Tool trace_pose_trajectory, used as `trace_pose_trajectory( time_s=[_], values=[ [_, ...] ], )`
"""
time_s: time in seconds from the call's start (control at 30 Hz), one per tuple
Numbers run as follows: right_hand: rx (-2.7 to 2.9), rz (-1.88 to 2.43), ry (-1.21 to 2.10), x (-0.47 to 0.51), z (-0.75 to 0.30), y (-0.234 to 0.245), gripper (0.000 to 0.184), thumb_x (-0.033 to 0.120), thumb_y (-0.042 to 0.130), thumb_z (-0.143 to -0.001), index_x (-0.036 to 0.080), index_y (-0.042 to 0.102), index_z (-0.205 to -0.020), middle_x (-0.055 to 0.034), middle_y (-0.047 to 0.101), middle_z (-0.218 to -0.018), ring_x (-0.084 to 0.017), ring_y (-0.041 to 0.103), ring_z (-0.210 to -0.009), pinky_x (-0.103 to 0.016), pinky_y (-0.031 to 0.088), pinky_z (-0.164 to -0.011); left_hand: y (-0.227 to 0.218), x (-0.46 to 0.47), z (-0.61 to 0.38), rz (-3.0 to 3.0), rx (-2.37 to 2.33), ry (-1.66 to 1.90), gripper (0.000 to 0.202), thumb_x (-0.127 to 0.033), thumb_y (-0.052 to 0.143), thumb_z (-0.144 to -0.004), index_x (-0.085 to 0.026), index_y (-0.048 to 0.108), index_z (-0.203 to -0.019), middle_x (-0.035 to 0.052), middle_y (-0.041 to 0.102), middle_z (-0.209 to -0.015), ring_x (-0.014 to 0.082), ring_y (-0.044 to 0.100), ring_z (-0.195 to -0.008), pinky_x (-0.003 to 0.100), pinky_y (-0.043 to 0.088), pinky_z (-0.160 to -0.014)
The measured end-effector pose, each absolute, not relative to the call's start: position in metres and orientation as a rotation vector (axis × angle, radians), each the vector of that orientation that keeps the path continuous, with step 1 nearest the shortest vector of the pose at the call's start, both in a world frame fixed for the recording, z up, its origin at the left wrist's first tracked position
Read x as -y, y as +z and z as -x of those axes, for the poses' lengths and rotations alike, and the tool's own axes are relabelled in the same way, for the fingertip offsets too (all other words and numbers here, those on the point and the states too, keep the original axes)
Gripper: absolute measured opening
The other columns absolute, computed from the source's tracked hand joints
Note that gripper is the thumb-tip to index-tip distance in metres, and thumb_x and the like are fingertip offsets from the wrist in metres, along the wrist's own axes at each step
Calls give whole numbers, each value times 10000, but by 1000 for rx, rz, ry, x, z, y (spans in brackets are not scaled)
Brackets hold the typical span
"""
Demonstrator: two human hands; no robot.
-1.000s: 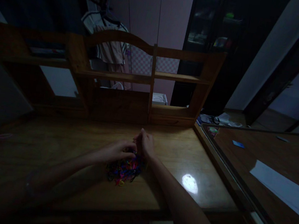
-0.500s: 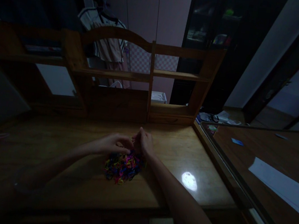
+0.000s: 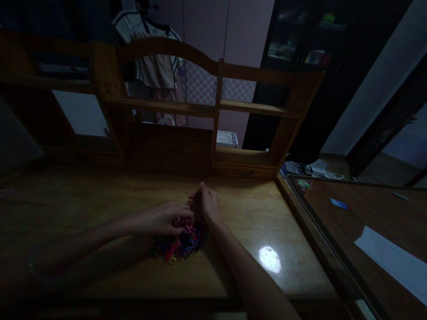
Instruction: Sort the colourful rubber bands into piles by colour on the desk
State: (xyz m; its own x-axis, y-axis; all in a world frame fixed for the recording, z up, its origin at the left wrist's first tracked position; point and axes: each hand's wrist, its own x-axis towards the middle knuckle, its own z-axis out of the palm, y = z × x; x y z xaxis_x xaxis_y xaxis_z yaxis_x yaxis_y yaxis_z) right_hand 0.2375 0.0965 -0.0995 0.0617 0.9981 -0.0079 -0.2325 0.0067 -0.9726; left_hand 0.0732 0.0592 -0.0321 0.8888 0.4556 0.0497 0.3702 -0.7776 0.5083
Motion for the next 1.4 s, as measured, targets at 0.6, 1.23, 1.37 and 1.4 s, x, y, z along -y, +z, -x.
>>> trace_pose_trajectory(
  time_s=[0.6, 1.23, 1.37, 1.4],
  values=[
    [1036, 1070, 1235, -92, -237, -91, 568, 627, 472, -849, 164, 631, -560, -58, 635, -555, -151, 584, -534, -263, 439, -571, -38, -68, -72, -2187, -717, 373, 234, -279, 545, -885, -196, 726, -1007, 32, 735, -940, 175, 665, -844, 262, 494, -762],
    [995, 1104, 1264, -87, -234, -86, 542, 581, 457, -874, 178, 610, -545, -49, 628, -533, -151, 554, -499, -274, 427, -547, -48, -66, -60, -1667, -769, 457, 518, -207, 809, -624, -127, 624, -1100, 105, 723, -981, 191, 670, -864, 397, 521, -852],
    [988, 1084, 1277, -86, -234, -85, 549, 578, 456, -882, 174, 612, -545, -54, 638, -539, -150, 560, -503, -275, 440, -562, -47, -63, -59, -1645, -796, 506, 481, -227, 811, -635, -119, 632, -1068, 99, 722, -942, 185, 676, -824, 376, 533, -821],
    [989, 1080, 1276, -86, -234, -85, 550, 585, 462, -878, 171, 614, -549, -55, 640, -540, -150, 564, -505, -272, 442, -561, -46, -62, -59, -1639, -801, 511, 467, -231, 812, -634, -117, 637, -1052, 99, 722, -940, 186, 678, -822, 372, 535, -815]
  ],
)
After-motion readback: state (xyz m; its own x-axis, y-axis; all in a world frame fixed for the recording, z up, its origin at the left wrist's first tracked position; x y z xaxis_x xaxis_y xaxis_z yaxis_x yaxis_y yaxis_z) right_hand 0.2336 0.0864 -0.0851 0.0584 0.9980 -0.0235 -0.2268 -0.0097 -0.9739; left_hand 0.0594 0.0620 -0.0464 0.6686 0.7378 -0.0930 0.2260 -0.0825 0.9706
